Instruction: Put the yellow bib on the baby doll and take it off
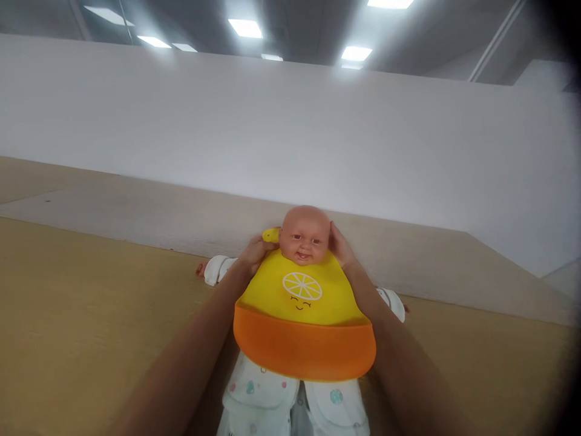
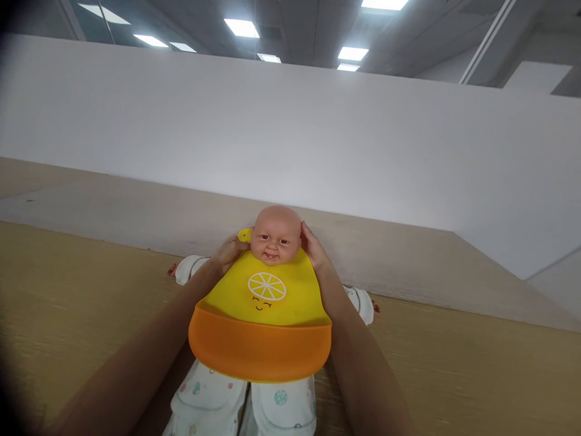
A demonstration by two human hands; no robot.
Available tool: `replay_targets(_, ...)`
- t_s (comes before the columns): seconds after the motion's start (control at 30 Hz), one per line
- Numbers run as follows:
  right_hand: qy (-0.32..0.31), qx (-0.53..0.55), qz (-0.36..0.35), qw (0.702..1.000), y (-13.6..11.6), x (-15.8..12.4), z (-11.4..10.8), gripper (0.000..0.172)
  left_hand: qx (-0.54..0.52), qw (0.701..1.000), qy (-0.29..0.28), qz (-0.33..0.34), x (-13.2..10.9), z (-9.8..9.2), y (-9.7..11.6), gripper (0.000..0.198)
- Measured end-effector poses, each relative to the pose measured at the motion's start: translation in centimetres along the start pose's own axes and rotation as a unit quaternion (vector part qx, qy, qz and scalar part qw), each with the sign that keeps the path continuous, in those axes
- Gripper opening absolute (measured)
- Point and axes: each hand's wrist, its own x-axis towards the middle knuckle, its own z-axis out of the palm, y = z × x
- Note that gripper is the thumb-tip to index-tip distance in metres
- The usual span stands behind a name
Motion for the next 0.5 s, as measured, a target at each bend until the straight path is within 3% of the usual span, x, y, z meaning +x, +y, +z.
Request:
replay_targets(0.07, -0.014, -0.004, -0.002, 1.000, 0.0, 0.0, -1.0, 0.025, 0.002, 1.000, -0.005, 0.008, 0.1, 0.1, 0.0, 0.047)
replay_targets(0.2, -0.032, -0.050, -0.073, 0.996, -0.3, 0.2, -2.2, 0.028, 0.001, 1.000, -0.008, 0.017, 0.3, 0.1, -0.2, 0.058)
replay_targets(0.5, -0.048, -0.145, -0.107, 0.982, -1.2, -0.3, -1.0, 0.018, 0.027, 1.000, 0.007, 0.008, 0.2, -0.3, 0.2, 0.067)
